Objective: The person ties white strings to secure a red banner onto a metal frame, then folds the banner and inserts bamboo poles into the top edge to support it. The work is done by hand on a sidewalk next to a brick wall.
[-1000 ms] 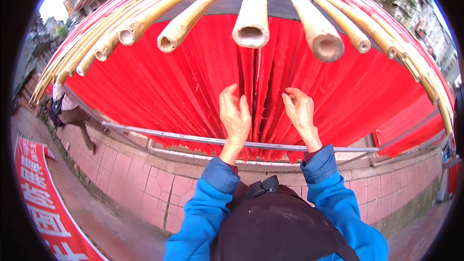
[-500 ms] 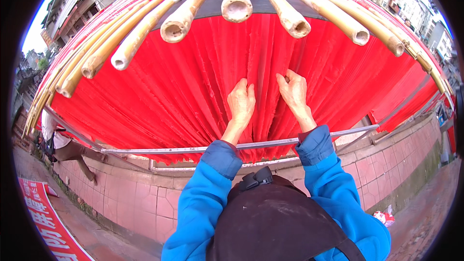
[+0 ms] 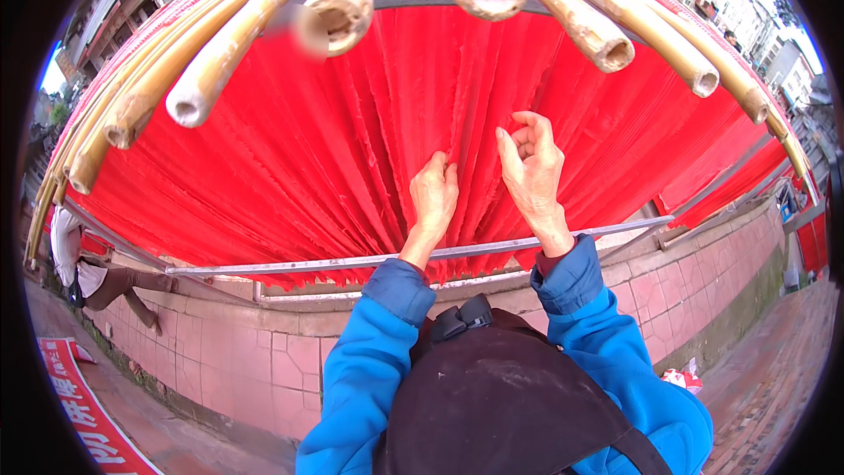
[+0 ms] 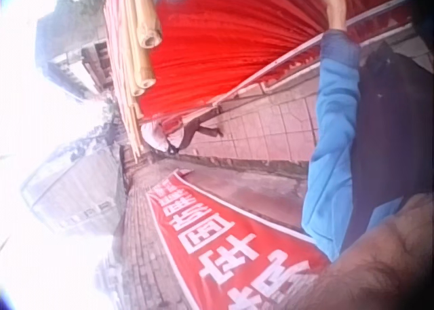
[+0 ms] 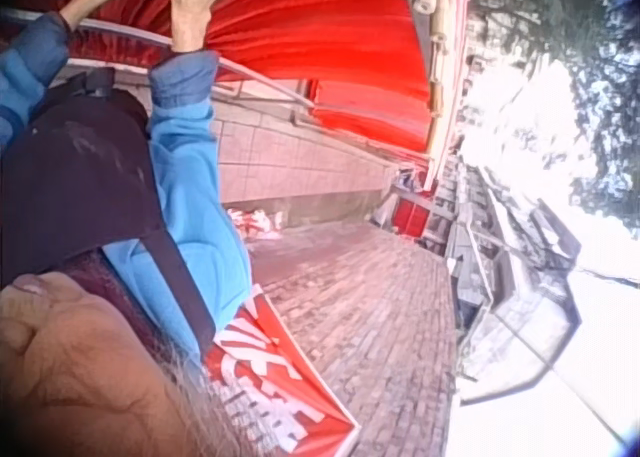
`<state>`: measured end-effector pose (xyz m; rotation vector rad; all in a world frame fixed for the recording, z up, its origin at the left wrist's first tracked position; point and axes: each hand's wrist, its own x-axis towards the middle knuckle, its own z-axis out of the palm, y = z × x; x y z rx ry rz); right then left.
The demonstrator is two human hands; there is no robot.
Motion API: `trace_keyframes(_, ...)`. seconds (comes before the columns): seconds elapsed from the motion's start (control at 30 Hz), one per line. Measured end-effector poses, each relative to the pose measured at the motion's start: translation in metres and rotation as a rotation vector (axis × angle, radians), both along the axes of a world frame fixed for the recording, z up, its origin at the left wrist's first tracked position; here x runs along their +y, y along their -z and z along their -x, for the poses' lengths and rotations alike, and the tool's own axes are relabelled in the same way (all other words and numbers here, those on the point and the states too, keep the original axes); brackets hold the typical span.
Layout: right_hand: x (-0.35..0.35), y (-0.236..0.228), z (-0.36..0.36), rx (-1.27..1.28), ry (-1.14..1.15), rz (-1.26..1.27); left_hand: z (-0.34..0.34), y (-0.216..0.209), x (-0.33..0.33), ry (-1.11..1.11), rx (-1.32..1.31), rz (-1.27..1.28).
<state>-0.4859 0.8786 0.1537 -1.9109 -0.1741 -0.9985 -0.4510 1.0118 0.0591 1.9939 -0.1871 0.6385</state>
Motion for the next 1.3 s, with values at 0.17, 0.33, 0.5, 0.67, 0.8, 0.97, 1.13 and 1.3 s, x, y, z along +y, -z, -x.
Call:
trace_keyframes(0.17,0.012,0.004,-0.024,0.105,0.019,0.083,0.001,0.005,-0.006,-0.03,-0.081,-0.03)
trace_keyframes(0.33,0.006,0.022,-0.042,0.198,-0.047,0.219,0.006,0.001,-0.008,-0.078,-0.126,0.003)
trace_keyframes(0.5,0.004,0.027,-0.05,0.194,-0.081,0.264,-0.003,-0.017,-0.01,-0.147,-0.175,-0.049)
trace_keyframes(0.67,-0.003,0.038,-0.054,0.141,-0.153,0.243,-0.007,-0.021,-0.007,-0.206,-0.236,-0.105)
trace_keyframes(0.8,-0.021,0.046,-0.062,0.178,-0.164,0.147,-0.009,-0.014,0.001,-0.269,-0.175,-0.096)
trace_keyframes(0.97,-0.036,0.045,-0.059,0.162,-0.101,0.187,-0.013,-0.007,0.009,-0.3,-0.205,-0.089)
trace_keyframes(1.13,-0.027,0.038,-0.047,0.239,-0.027,0.298,0.002,-0.001,0.009,-0.188,-0.167,-0.09)
trace_keyframes(1.3,-0.02,0.016,-0.02,0.399,-0.124,0.397,0.027,-0.004,0.019,-0.074,-0.175,-0.018)
